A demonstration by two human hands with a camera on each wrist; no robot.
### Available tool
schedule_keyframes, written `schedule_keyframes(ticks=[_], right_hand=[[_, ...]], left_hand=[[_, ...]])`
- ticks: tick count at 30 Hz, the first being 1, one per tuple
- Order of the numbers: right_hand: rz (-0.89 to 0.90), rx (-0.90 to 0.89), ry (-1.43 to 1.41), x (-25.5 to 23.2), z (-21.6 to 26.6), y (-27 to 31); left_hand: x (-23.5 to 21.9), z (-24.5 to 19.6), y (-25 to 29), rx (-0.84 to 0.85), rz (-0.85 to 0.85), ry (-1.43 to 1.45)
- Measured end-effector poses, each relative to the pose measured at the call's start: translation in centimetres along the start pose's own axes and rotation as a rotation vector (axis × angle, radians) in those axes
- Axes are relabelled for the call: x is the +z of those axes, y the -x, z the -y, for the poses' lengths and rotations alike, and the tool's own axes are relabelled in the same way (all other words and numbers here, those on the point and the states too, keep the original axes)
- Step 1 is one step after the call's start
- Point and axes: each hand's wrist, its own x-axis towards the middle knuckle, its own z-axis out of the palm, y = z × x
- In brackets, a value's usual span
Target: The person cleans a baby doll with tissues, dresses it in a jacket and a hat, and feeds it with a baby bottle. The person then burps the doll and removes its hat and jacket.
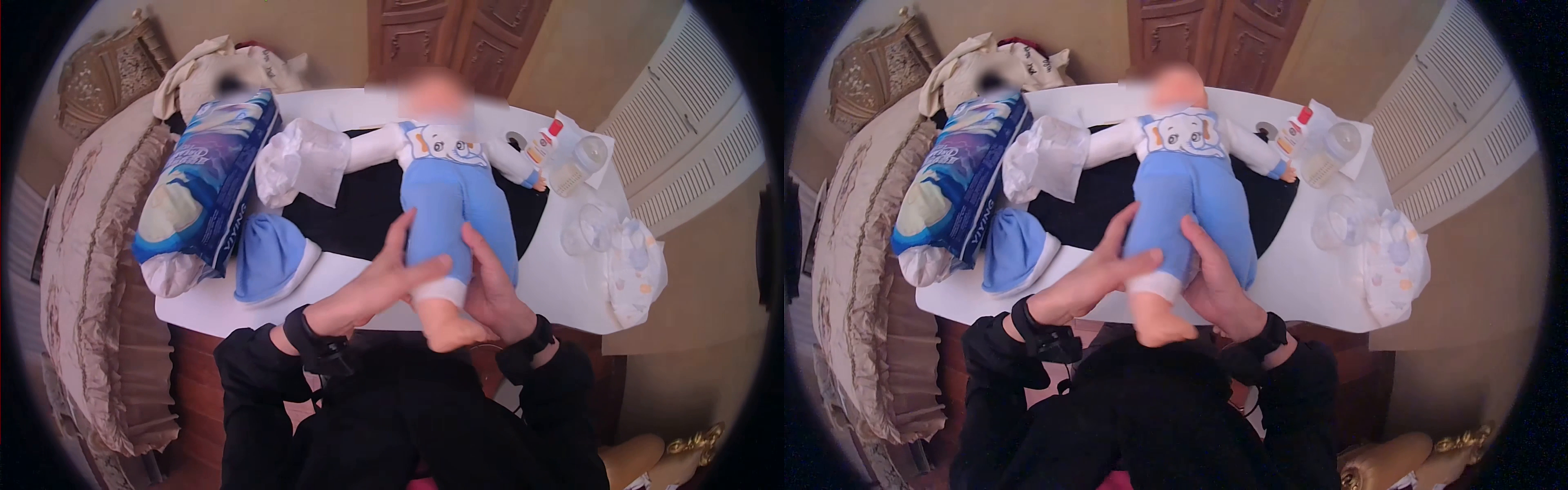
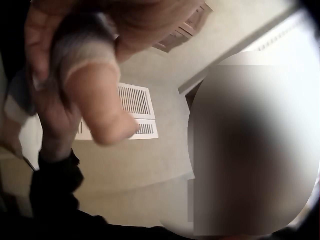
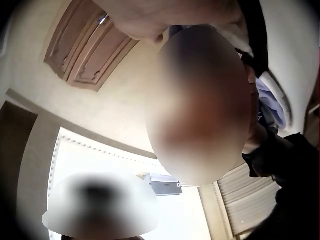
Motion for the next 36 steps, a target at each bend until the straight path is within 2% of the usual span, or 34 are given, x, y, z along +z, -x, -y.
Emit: schedule_keyframes(ticks=[1,2,4,6,8,10,11,13,14,16,18,20,22,24,25,28,30,31,32,33,34,36], right_hand=[[-0.002,0.021,0.029,-0.8,-0.1,-0.8],[-0.002,0.042,0.061,-1.1,-0.1,-1.4],[0.023,0.034,0.029,-0.4,0.1,-1.1],[-0.06,0.063,0.045,-0.6,0.4,-1.0],[-0.059,0.052,0.044,-1.1,0.3,-1.2],[-0.058,0.04,0.047,-1.3,0.3,-1.3],[-0.058,0.032,0.054,-1.4,0.3,-1.3],[-0.049,0.032,0.059,-1.3,0.2,-1.3],[-0.062,0.036,0.071,-1.1,0.4,-1.1],[-0.074,0.047,0.086,-0.8,0.5,-1.0],[-0.078,0.031,0.098,-0.6,0.5,-1.0],[-0.078,0.036,0.098,-0.6,0.5,-1.0],[-0.078,0.039,0.095,-0.4,0.6,-1.0],[-0.085,0.037,0.105,-0.2,0.7,-0.9],[-0.082,0.042,0.103,-0.3,0.8,-0.9],[-0.067,0.055,0.065,-0.6,0.8,-1.0],[-0.082,0.059,0.06,-0.8,0.7,-1.1],[-0.078,0.064,0.057,-1.1,0.7,-1.1],[-0.076,0.069,0.061,-1.3,0.7,-1.2],[-0.073,0.072,0.064,-1.5,0.7,-1.3],[-0.067,0.072,0.061,-1.5,0.8,-1.4],[-0.092,0.087,0.069,-1.5,0.8,-1.3]], left_hand=[[-0.9,0.1,0.4,-0.14,0.133,-0.079],[-2.3,0.0,0.4,-0.134,0.117,-0.076],[-5.9,-0.9,0.0,0.777,-0.203,-1.175],[-8.1,-2.0,0.3,0.639,-0.841,-1.347],[-13.4,-0.5,-1.8,0.597,-1.049,-1.596],[-19.5,2.2,-4.4,0.656,-0.938,-1.559],[-20.8,1.9,-4.9,0.654,-0.947,-1.564],[-22.5,0.6,-5.5,0.412,-0.716,-1.342],[-23.1,-0.2,-5.9,0.408,-0.725,-1.346],[-23.4,-2.2,-6.4,0.585,-0.97,-0.687],[-23.7,-6.1,-5.3,0.509,-1.017,-0.409],[-24.8,-9.7,-5.3,0.719,-1.239,-0.484],[-26.8,-13.3,-3.9,0.844,-1.196,-0.504],[-26.6,-16.6,-2.7,0.979,-1.419,-0.57],[-27.3,-17.3,-2.3,0.977,-1.423,-0.575],[-30.9,-18.5,-0.1,0.913,-1.384,-0.652],[-33.9,-17.7,0.8,0.564,-1.393,-0.859],[-35.9,-14.3,0.8,0.47,-1.266,-0.71],[-37.3,-12.6,1.7,0.392,-1.134,-0.695],[-35.0,-11.9,1.9,0.389,-1.15,-0.45],[-33.4,-12.2,2.4,0.265,-1.183,-0.405],[-34.1,-11.6,2.6,0.257,-1.13,-0.331]])
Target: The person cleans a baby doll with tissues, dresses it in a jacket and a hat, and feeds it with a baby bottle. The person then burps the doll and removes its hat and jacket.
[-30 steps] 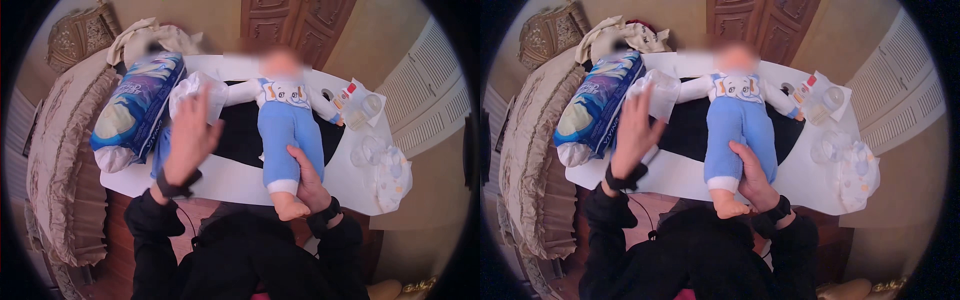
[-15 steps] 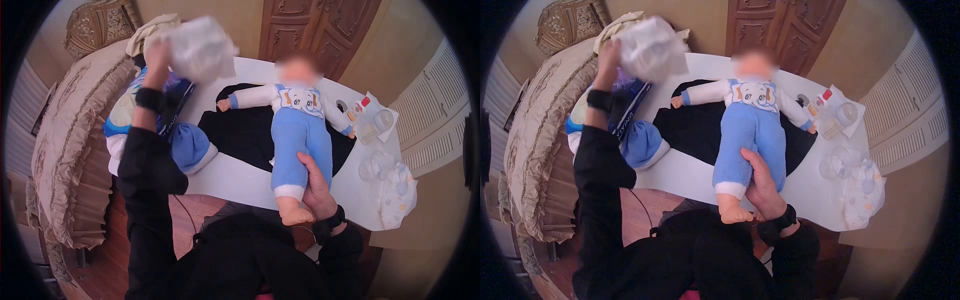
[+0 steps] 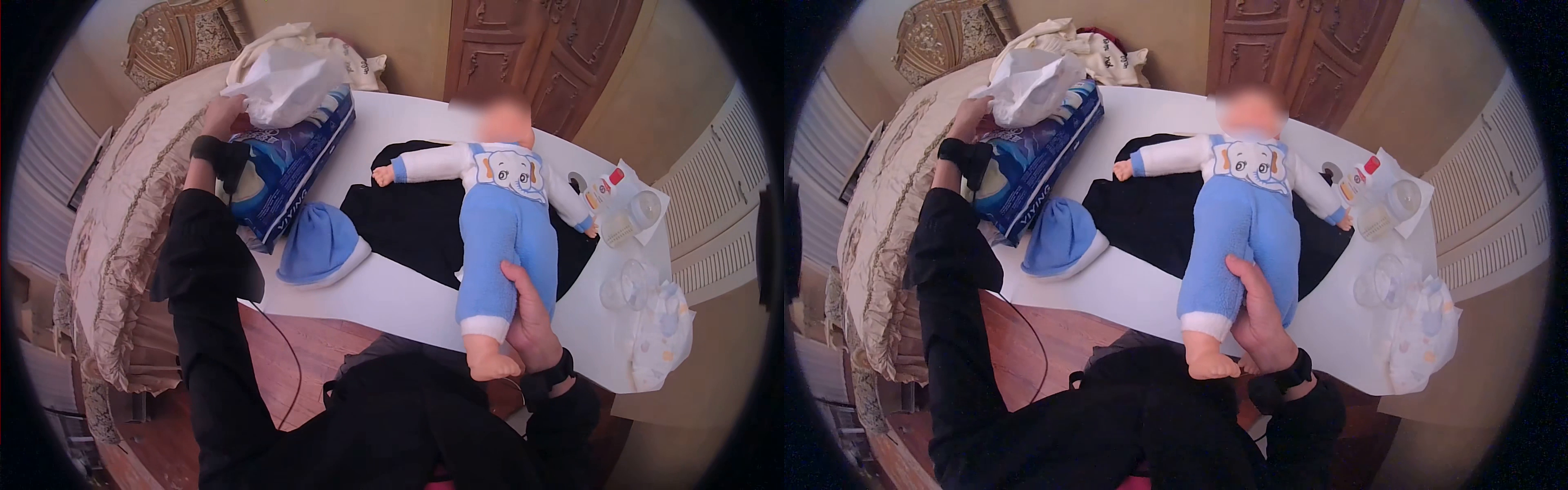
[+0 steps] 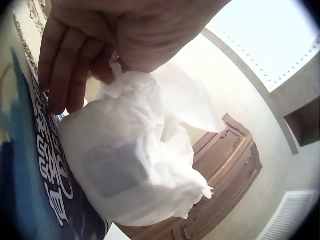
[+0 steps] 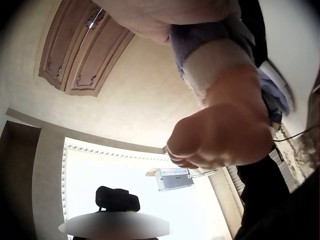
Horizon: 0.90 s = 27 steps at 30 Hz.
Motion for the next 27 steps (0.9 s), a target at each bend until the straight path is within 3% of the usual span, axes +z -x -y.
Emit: schedule_keyframes(ticks=[4,6,7,9,10,12,13,15,16,18,19,23,25,26,27], right_hand=[[-0.005,-0.04,0.049,0.7,0.2,0.3],[-0.016,-0.046,0.051,0.9,0.2,0.4],[-0.017,-0.048,0.05,1.0,0.2,0.4],[-0.021,-0.049,0.057,1.0,0.2,0.5],[-0.023,-0.049,0.058,0.9,0.2,0.5],[-0.01,-0.047,0.05,0.8,0.2,0.4],[-0.011,-0.046,0.05,0.7,0.2,0.3],[-0.017,-0.047,0.035,0.5,0.1,0.1],[-0.018,-0.045,0.035,0.5,0.1,0.1],[-0.026,-0.041,0.037,0.4,0.1,0.1],[-0.025,-0.042,0.037,0.5,0.1,0.1],[-0.022,-0.043,0.058,0.7,0.2,0.4],[-0.024,-0.045,0.072,0.8,0.2,0.4],[-0.015,-0.045,0.07,0.8,0.2,0.4],[-0.005,-0.045,0.068,0.8,0.3,0.4]], left_hand=[[0.0,-0.8,-0.4,0.06,0.015,0.013],[0.1,-1.6,-0.7,0.144,-0.143,-0.249],[-0.1,-1.8,-1.3,0.145,-0.142,-0.249],[-0.6,-2.1,-2.3,0.295,-0.239,-0.823],[-0.4,-1.6,-2.5,0.295,-0.238,-0.822],[0.2,-1.4,-2.2,0.664,-0.487,-0.831],[0.5,-1.7,-1.8,0.663,-0.486,-0.831],[1.1,-2.3,-1.0,0.774,-0.012,-0.479],[1.2,-2.3,-1.1,0.773,-0.012,-0.48],[1.7,-2.6,-1.0,1.087,0.215,-0.75],[1.9,-2.6,-0.8,1.003,0.258,-0.804],[3.2,-3.0,0.7,0.979,0.378,-0.962],[4.2,-4.0,3.1,0.563,0.437,-1.048],[4.2,-2.8,2.7,0.564,0.438,-1.048],[4.3,-0.6,1.9,0.885,0.46,-1.033]])
